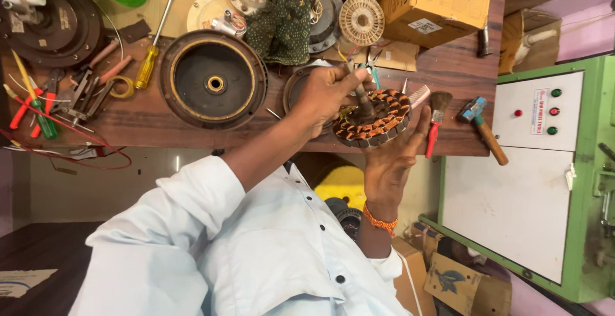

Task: The person works on an electric motor at a cluttered workbench. They use a screwdriver to work around the copper windings of the motor stator, lift and turn the stator, pick up and inspect round end covers, brush one cover, carry a cover across the shop, tap a part with a hammer, and handle the rotor and covers while reassembling the motor parts on the bench.

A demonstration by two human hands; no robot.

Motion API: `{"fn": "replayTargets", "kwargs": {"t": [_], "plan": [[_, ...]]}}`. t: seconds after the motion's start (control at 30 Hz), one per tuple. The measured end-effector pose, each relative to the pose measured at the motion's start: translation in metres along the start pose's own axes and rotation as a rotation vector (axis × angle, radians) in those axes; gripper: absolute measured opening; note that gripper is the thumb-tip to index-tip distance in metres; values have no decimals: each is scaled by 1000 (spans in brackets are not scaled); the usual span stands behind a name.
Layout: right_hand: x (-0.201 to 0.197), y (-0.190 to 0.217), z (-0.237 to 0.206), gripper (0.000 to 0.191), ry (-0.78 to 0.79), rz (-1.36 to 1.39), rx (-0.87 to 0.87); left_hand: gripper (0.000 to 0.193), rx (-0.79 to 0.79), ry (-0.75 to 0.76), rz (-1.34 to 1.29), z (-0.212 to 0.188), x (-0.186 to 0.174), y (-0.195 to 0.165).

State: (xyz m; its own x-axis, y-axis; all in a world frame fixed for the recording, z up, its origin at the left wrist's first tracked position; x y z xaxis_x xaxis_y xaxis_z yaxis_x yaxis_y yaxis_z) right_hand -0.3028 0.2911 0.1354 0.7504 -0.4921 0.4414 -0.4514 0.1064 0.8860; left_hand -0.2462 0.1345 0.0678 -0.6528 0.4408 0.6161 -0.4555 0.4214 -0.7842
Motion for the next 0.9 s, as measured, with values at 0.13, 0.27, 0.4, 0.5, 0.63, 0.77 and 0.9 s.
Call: {"fn": "replayTargets", "kwargs": {"t": [0.13, 0.27, 0.4, 0.5, 0.63, 0.77, 0.9], "plan": [[17, -3, -10, 126, 25, 17, 26, 38, -9, 14, 52, -18, -11, -12], [23, -12, -17, 128, 10, -16, -60, 39, -124, 71, 7, -35, -12, -26], [24, -17, -25, 131, -48, -106, -75, 42, -178, 164, -57, -48, -8, -36], [25, -13, -32, 127, -128, -295, -258, 45, -196, 190, -73, -51, -6, -42], [31, -16, -33, 128, -277, -507, -333, 49, -246, 125, -87, -55, 1, -55], [47, -26, -28, 126, -342, -506, -372, 49, 0, -89, 386, -67, -3, -94], [63, -30, -20, 118, -336, -345, -414, 54, 665, 80, 771, -111, 4, -135]]}}
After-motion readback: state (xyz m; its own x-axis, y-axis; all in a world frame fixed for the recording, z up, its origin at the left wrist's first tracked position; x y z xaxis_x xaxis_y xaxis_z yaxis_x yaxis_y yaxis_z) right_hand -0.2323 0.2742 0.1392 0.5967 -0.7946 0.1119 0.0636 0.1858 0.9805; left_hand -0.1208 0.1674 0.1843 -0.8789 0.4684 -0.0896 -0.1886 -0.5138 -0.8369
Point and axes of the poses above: each hand's wrist, its own z-axis towards the middle knuckle, its own x-axis out of the palm, y = z × x, the point moved 3 cm from there along z, towards the middle knuckle, and after that the axes turned 13 degrees about x, right-handed, at the moved point
